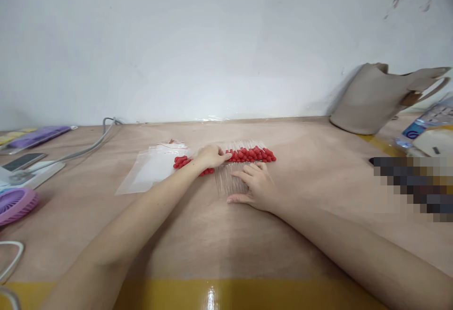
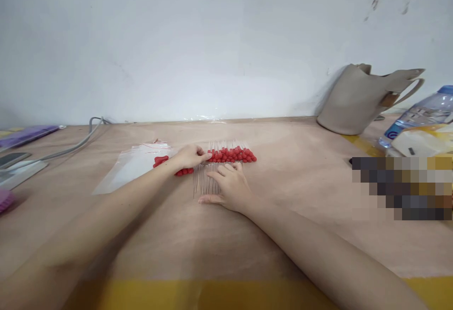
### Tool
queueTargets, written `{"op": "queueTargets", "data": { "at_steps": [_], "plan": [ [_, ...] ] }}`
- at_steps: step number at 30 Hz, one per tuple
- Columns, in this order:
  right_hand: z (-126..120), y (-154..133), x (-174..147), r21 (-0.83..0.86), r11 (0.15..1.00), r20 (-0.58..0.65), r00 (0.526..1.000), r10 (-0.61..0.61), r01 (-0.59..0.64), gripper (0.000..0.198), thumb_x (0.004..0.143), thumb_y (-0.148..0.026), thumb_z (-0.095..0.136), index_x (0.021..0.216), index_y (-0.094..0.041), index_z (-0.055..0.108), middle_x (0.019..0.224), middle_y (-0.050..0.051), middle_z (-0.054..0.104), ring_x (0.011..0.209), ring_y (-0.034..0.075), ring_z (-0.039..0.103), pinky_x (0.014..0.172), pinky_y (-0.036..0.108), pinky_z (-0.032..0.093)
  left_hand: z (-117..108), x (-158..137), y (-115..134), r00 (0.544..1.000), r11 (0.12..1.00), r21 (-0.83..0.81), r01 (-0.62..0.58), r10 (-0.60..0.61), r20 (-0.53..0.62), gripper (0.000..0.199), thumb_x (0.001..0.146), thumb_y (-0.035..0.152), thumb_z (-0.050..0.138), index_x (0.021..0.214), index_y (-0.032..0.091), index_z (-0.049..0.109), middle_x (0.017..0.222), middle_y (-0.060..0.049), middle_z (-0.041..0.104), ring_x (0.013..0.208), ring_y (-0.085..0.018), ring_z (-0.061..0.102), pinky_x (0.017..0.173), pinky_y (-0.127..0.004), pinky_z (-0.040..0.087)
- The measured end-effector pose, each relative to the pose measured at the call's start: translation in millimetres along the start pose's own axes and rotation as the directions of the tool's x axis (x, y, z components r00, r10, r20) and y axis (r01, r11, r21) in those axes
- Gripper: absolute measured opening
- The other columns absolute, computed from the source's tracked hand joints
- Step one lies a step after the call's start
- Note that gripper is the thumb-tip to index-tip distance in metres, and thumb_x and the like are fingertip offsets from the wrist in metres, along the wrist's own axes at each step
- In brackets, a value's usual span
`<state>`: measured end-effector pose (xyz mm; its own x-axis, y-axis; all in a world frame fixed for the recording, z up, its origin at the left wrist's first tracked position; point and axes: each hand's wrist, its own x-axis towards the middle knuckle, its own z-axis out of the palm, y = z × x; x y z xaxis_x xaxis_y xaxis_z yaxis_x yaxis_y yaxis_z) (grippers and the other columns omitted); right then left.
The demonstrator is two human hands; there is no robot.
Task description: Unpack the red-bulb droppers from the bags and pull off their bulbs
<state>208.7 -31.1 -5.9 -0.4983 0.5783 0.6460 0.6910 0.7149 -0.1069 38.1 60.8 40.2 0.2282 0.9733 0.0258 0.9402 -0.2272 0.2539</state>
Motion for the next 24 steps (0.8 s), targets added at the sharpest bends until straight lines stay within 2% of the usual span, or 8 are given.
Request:
{"op": "queueTargets", "data": {
  "at_steps": [6,11,13,15,17,19,22,24],
  "plan": [
    [0.9,0.9,-1.8,-0.006,1.000,-0.013,1.000,-0.010,0.010,0.061,0.070,-0.070,0.048,0.096,-0.017,0.063,0.078,0.006,0.059,0.075,0.017,0.049,0.075,0.033,0.027,0.0,-0.6,0.3,0.999,1.000,0.012,0.005,-0.004,-0.040,0.032,0.077,0.045,0.047,0.068,0.020,0.064,0.068,-0.003,0.067,0.066,-0.018,0.061,0.064,-0.026,0.044],
    [0.6,1.1,-2.4,-0.004,1.000,-0.020,0.999,0.026,-0.026,0.054,0.073,-0.064,0.051,0.097,-0.017,0.062,0.081,0.006,0.059,0.078,0.019,0.051,0.077,0.035,0.031,-5.7,-7.4,1.1,0.992,1.000,0.006,0.020,-0.019,-0.123,0.034,0.081,0.039,0.042,0.066,0.019,0.064,0.058,-0.003,0.064,0.058,-0.019,0.060,0.057,-0.027,0.042],
    [0.4,2.0,-2.8,0.004,0.996,-0.071,0.994,0.085,-0.085,0.047,0.078,-0.055,0.051,0.104,-0.017,0.060,0.088,0.008,0.058,0.082,0.020,0.052,0.078,0.036,0.034,-9.5,-16.5,-0.2,0.982,1.000,0.009,0.015,-0.013,-0.189,0.033,0.082,0.037,0.040,0.072,0.019,0.066,0.059,-0.004,0.065,0.061,-0.021,0.061,0.061,-0.029,0.043],
    [-0.4,3.6,-3.0,0.012,0.990,-0.168,0.976,0.139,-0.139,0.042,0.082,-0.045,0.050,0.112,-0.016,0.055,0.099,0.011,0.056,0.092,0.022,0.052,0.081,0.037,0.037,-11.5,-30.5,-4.5,0.962,1.000,0.024,-0.015,0.021,-0.274,0.029,0.083,0.034,0.040,0.081,0.019,0.065,0.072,-0.005,0.068,0.075,-0.023,0.062,0.071,-0.033,0.042],
    [-1.9,5.8,-2.8,0.004,0.988,-0.253,0.956,0.148,-0.152,0.044,0.083,-0.040,0.049,0.120,-0.016,0.050,0.112,0.014,0.052,0.103,0.025,0.049,0.086,0.039,0.038,-10.4,-48.1,-12.1,0.923,0.992,0.068,-0.102,0.120,-0.365,0.024,0.082,0.031,0.043,0.084,0.018,0.064,0.089,-0.006,0.067,0.090,-0.024,0.058,0.082,-0.036,0.038],
    [-3.8,7.9,-2.5,-0.025,0.992,-0.280,0.954,0.110,-0.121,0.050,0.083,-0.040,0.049,0.126,-0.016,0.045,0.123,0.015,0.047,0.111,0.027,0.046,0.092,0.041,0.037,-6.3,-66.6,-21.5,0.821,0.934,0.185,-0.306,0.357,-0.446,0.022,0.083,0.029,0.044,0.085,0.018,0.063,0.091,-0.006,0.067,0.088,-0.023,0.057,0.082,-0.038,0.036],
    [-6.1,9.5,-2.3,-0.076,0.997,-0.228,0.974,0.007,-0.025,0.055,0.083,-0.043,0.050,0.129,-0.014,0.042,0.131,0.016,0.042,0.120,0.027,0.040,0.099,0.043,0.032,1.4,-90.6,-32.9,0.697,0.812,0.297,-0.502,0.584,-0.416,0.019,0.082,0.026,0.047,0.090,0.019,0.062,0.093,-0.005,0.067,0.085,-0.020,0.057,0.080,-0.037,0.036],
    [-6.5,9.7,-2.5,-0.095,0.994,-0.146,0.987,-0.061,0.048,0.051,0.083,-0.044,0.049,0.125,-0.015,0.046,0.133,0.015,0.042,0.123,0.026,0.037,0.102,0.045,0.028,5.2,-101.3,-36.0,0.660,0.771,0.308,-0.557,0.637,-0.398,0.017,0.082,0.024,0.048,0.090,0.019,0.062,0.092,-0.004,0.067,0.084,-0.019,0.057,0.079,-0.037,0.037]
  ]
}}
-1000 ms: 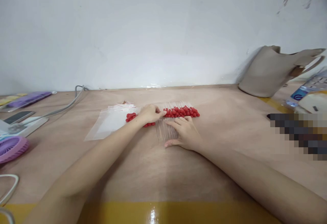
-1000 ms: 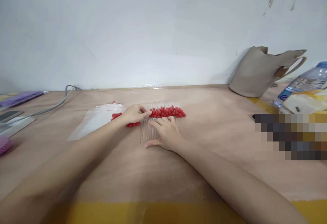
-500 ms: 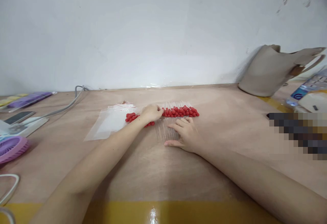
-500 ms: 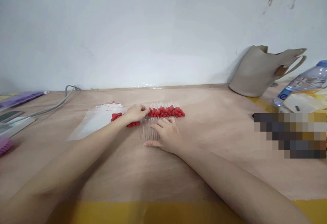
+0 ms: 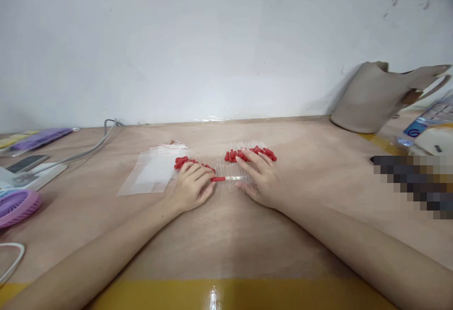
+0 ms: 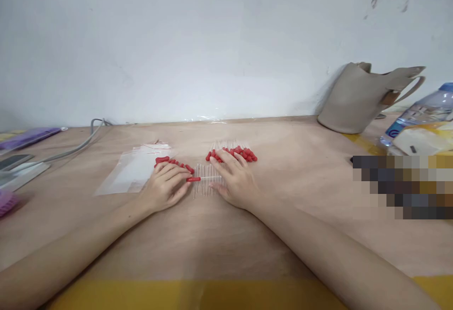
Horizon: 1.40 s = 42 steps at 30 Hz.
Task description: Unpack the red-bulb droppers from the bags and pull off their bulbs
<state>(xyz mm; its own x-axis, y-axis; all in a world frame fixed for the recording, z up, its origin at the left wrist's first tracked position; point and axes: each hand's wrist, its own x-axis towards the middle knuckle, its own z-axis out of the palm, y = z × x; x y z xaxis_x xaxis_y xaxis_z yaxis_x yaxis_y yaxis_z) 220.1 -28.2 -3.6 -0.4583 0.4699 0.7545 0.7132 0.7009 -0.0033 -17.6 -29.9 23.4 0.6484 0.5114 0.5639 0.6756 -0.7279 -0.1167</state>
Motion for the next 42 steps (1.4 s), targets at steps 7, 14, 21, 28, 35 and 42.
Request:
{"op": "queueTargets", "data": {
  "at_steps": [7,14,21,28,35,42],
  "plan": [
    [2.5,1.1,-2.0,0.085,0.995,0.119,0.991,-0.063,0.053,0.021,0.088,-0.034,0.047,0.096,-0.024,0.064,0.111,0.003,0.063,0.117,0.019,0.046,0.103,0.045,0.024,5.5,-5.4,7.2,0.999,0.996,-0.085,0.018,-0.021,-0.034,0.016,0.082,0.023,0.050,0.093,0.020,0.061,0.093,-0.004,0.067,0.087,-0.019,0.057,0.080,-0.037,0.040],
    [3.9,-1.9,-0.3,0.152,0.987,0.121,0.989,-0.079,0.060,0.020,0.088,-0.030,0.047,0.094,-0.024,0.065,0.099,0.001,0.068,0.110,0.018,0.051,0.102,0.045,0.025,16.4,0.6,12.2,0.998,0.989,-0.145,-0.032,0.040,0.058,0.036,0.085,0.035,0.051,0.118,0.022,0.053,0.128,-0.008,0.051,0.121,-0.024,0.043,0.100,-0.043,0.034],
    [4.4,-6.7,-0.1,0.178,0.982,0.119,0.990,-0.077,0.055,0.024,0.087,-0.035,0.048,0.098,-0.022,0.064,0.099,0.004,0.068,0.104,0.018,0.056,0.102,0.046,0.026,22.9,1.6,16.3,0.990,0.981,-0.148,-0.122,0.109,-0.094,0.016,0.086,0.023,0.050,0.095,0.018,0.062,0.101,-0.004,0.068,0.109,-0.019,0.055,0.097,-0.040,0.039],
    [12.0,-7.4,-2.7,0.262,0.952,0.058,0.982,-0.177,0.156,0.018,0.088,-0.023,0.046,0.095,-0.019,0.062,0.094,0.003,0.069,0.095,0.014,0.061,0.100,0.040,0.036,18.3,2.6,18.7,0.985,0.978,-0.126,-0.166,0.157,-0.077,0.018,0.087,0.021,0.048,0.097,0.018,0.061,0.102,-0.005,0.067,0.108,-0.019,0.056,0.099,-0.042,0.038],
    [3.1,-11.4,-1.4,0.218,0.936,0.001,0.959,-0.282,0.275,0.019,0.088,-0.022,0.044,0.087,-0.016,0.061,0.092,0.007,0.068,0.094,0.015,0.062,0.093,0.031,0.047,15.6,-0.4,18.8,0.980,0.970,-0.146,-0.196,0.191,-0.047,0.017,0.087,0.020,0.046,0.094,0.018,0.061,0.100,-0.004,0.068,0.108,-0.019,0.056,0.103,-0.042,0.034],
    [0.1,-13.6,-2.3,0.157,0.921,-0.043,0.934,-0.353,0.356,0.016,0.087,-0.020,0.047,0.084,-0.013,0.061,0.086,0.008,0.068,0.093,0.017,0.062,0.095,0.031,0.048,10.7,-2.8,21.0,0.982,0.961,-0.201,-0.188,0.190,-0.013,0.014,0.086,0.018,0.047,0.092,0.017,0.059,0.094,-0.003,0.069,0.109,-0.018,0.055,0.105,-0.042,0.031]
  ]
}}
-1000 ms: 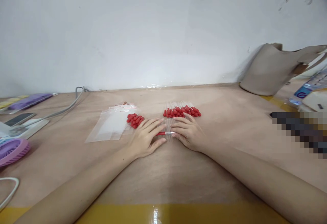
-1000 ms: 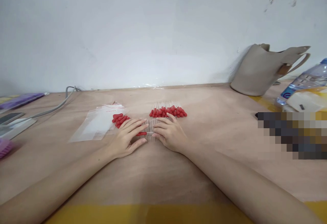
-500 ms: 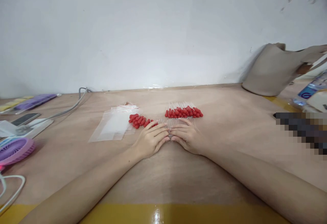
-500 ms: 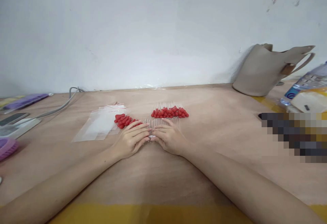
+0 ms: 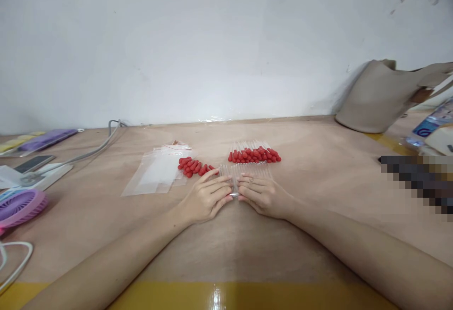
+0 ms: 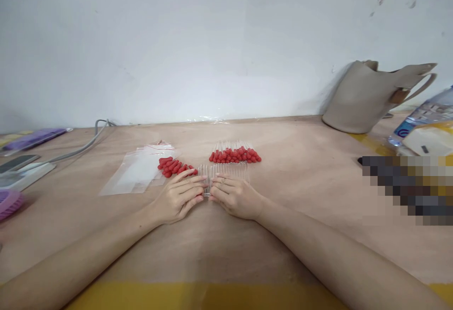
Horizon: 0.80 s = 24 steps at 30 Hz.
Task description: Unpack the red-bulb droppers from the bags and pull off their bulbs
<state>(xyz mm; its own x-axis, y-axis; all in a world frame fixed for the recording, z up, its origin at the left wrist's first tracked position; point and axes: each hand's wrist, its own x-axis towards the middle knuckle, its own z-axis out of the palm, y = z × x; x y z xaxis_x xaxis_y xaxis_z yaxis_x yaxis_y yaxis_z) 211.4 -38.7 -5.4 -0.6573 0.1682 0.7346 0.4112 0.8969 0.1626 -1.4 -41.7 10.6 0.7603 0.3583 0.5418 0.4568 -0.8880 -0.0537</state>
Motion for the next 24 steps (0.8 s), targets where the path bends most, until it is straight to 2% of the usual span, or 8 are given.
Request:
{"op": "queueTargets", "data": {
  "at_steps": [5,11,20,22,24],
  "plan": [
    [-3.3,-1.0,1.4,-0.050,0.997,-0.025,0.998,-0.055,0.054,0.014,0.085,-0.019,0.050,0.087,-0.011,0.062,0.085,0.009,0.069,0.093,0.018,0.063,0.094,0.033,0.049,-2.5,-0.8,1.5,1.000,1.000,-0.027,0.008,-0.007,0.019,0.015,0.087,0.018,0.044,0.091,0.018,0.059,0.093,-0.003,0.069,0.109,-0.017,0.055,0.106,-0.040,0.031],
    [-7.7,0.5,-0.4,-0.087,0.991,0.002,0.995,-0.099,0.099,0.013,0.085,-0.016,0.049,0.087,-0.012,0.062,0.089,0.008,0.069,0.096,0.017,0.062,0.096,0.034,0.048,-2.8,-3.5,0.1,1.000,0.999,-0.043,0.002,-0.001,0.012,0.015,0.087,0.017,0.044,0.092,0.017,0.058,0.094,-0.003,0.069,0.109,-0.017,0.055,0.106,-0.039,0.031],
    [-7.3,3.0,-6.7,-0.053,0.991,-0.010,0.992,-0.123,0.122,0.015,0.084,-0.014,0.052,0.095,-0.010,0.060,0.096,0.009,0.067,0.104,0.019,0.058,0.096,0.036,0.047,-3.3,-9.1,-2.3,0.998,0.998,-0.033,-0.056,0.056,0.000,0.014,0.087,0.016,0.046,0.095,0.016,0.057,0.101,-0.005,0.067,0.112,-0.018,0.053,0.105,-0.041,0.032],
    [-8.9,7.9,-11.3,-0.040,0.993,-0.032,0.994,-0.109,0.108,0.017,0.083,-0.013,0.053,0.098,-0.010,0.060,0.100,0.010,0.066,0.108,0.020,0.055,0.096,0.037,0.046,-5.0,-13.5,-5.8,0.999,0.998,-0.040,-0.043,0.042,-0.019,0.015,0.087,0.014,0.044,0.094,0.016,0.057,0.101,-0.005,0.067,0.112,-0.019,0.053,0.104,-0.041,0.034],
    [-10.0,15.0,-16.3,-0.030,0.999,-0.082,0.996,-0.026,0.023,0.018,0.082,-0.012,0.053,0.099,-0.011,0.059,0.101,0.010,0.065,0.106,0.020,0.055,0.093,0.037,0.046,-7.7,-17.6,-9.8,0.998,0.999,-0.039,0.026,-0.029,-0.058,0.016,0.087,0.013,0.042,0.091,0.016,0.057,0.101,-0.005,0.067,0.109,-0.019,0.054,0.101,-0.042,0.036]
  ]
}}
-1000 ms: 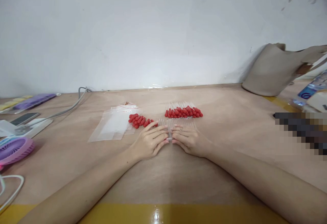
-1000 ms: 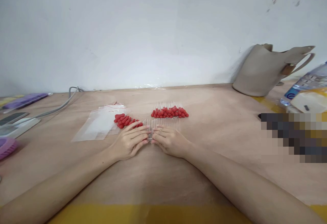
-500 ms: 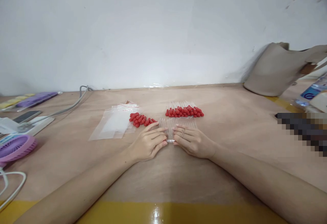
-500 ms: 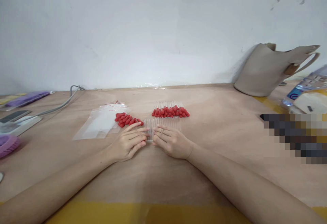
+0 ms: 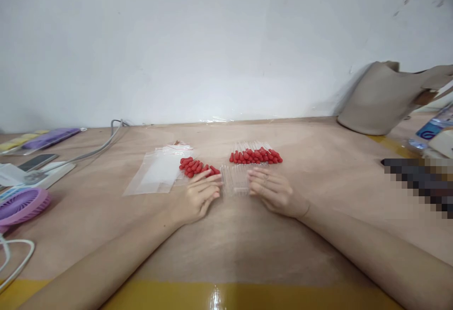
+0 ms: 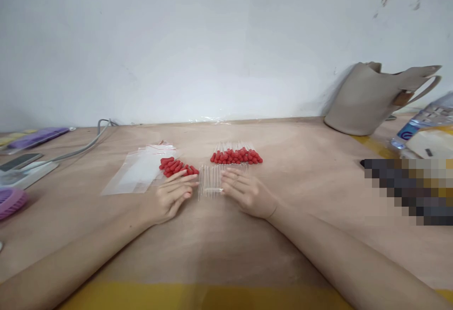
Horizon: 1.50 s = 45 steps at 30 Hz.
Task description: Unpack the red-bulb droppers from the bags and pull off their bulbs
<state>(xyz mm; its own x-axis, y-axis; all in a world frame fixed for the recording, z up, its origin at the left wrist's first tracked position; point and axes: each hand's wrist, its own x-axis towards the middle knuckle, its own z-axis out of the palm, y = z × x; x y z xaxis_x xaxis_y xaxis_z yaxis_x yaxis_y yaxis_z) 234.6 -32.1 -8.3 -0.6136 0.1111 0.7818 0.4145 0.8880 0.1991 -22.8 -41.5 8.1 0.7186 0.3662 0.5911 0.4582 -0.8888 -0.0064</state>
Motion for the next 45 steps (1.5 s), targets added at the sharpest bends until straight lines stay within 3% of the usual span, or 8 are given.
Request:
{"op": "queueTargets", "data": {
  "at_steps": [5,8,14,19,29,33,39,45],
  "plan": [
    [6.0,9.8,0.5,-0.121,0.945,-0.001,0.952,0.307,-0.305,0.017,0.084,-0.022,0.053,0.097,-0.019,0.063,0.070,0.002,0.062,0.070,0.015,0.054,0.069,0.033,0.042,-6.0,4.1,-10.5,0.965,0.976,-0.013,0.216,-0.216,-0.149,0.015,0.088,0.021,0.046,0.094,0.019,0.060,0.091,-0.006,0.062,0.085,-0.016,0.057,0.076,-0.032,0.048],
    [14.6,5.8,10.5,-0.163,0.898,0.068,0.904,0.423,-0.408,0.022,0.087,-0.024,0.046,0.100,-0.017,0.062,0.072,0.004,0.059,0.070,0.016,0.050,0.067,0.032,0.037,-9.4,10.6,-23.8,0.910,0.929,-0.039,0.368,-0.368,-0.193,0.022,0.089,0.020,0.042,0.105,0.018,0.058,0.086,-0.005,0.054,0.077,-0.014,0.054,0.070,-0.028,0.048],
    [26.8,-1.4,24.8,-0.035,0.862,0.152,0.849,0.505,-0.506,0.023,0.086,-0.016,0.040,0.098,-0.014,0.059,0.081,0.007,0.062,0.078,0.018,0.053,0.072,0.032,0.040,-23.5,8.2,-63.1,0.828,0.844,0.084,0.530,-0.493,-0.268,0.028,0.086,0.018,0.039,0.109,0.017,0.054,0.093,-0.008,0.049,0.091,-0.019,0.051,0.079,-0.034,0.047],
    [27.9,-3.9,28.7,0.016,0.859,0.166,0.849,0.502,-0.511,0.018,0.083,-0.013,0.042,0.090,-0.015,0.057,0.083,0.007,0.063,0.080,0.019,0.056,0.073,0.031,0.043,-27.6,5.1,-71.2,0.773,0.788,0.050,0.613,-0.586,-0.243,0.025,0.083,0.027,0.050,0.106,0.018,0.051,0.086,-0.003,0.056,0.073,-0.015,0.056,0.066,-0.029,0.048],
    [31.9,-11.9,28.7,0.046,0.867,0.195,0.855,0.480,-0.497,0.012,0.081,-0.016,0.047,0.080,-0.016,0.059,0.074,0.006,0.060,0.075,0.017,0.054,0.069,0.030,0.043,-16.9,9.8,-58.8,0.914,0.879,0.255,0.403,-0.403,-0.055,0.018,0.085,0.032,0.049,0.083,0.018,0.058,0.083,-0.005,0.062,0.081,-0.019,0.055,0.075,-0.032,0.043],
    [30.3,-15.5,30.3,0.080,0.852,0.271,0.834,0.481,-0.518,0.013,0.082,-0.027,0.053,0.080,-0.016,0.059,0.072,0.005,0.057,0.076,0.017,0.052,0.070,0.031,0.044,-16.0,9.8,-57.4,0.923,0.891,0.264,0.369,-0.384,0.005,0.025,0.087,0.036,0.046,0.081,0.018,0.062,0.078,-0.004,0.062,0.077,-0.018,0.054,0.076,-0.032,0.042],
    [29.9,-18.1,26.6,0.143,0.829,0.325,0.816,0.478,-0.541,0.045,0.071,-0.051,0.062,0.099,-0.016,0.058,0.094,0.010,0.056,0.090,0.021,0.052,0.076,0.035,0.045,-16.7,12.9,-49.1,0.923,0.870,0.316,0.378,-0.378,-0.064,0.026,0.087,0.036,0.044,0.081,0.018,0.063,0.080,-0.005,0.061,0.079,-0.019,0.052,0.077,-0.034,0.040],
    [22.4,-12.8,29.9,0.088,0.873,0.294,0.850,0.437,-0.479,0.063,0.061,-0.061,0.065,0.105,-0.016,0.059,0.092,0.010,0.060,0.088,0.023,0.053,0.078,0.038,0.038,-15.9,15.0,-30.7,0.945,0.898,0.302,0.320,-0.324,-0.038,0.025,0.080,0.044,0.053,0.087,0.022,0.064,0.087,-0.005,0.061,0.084,-0.021,0.050,0.078,-0.037,0.037]
  ]
}}
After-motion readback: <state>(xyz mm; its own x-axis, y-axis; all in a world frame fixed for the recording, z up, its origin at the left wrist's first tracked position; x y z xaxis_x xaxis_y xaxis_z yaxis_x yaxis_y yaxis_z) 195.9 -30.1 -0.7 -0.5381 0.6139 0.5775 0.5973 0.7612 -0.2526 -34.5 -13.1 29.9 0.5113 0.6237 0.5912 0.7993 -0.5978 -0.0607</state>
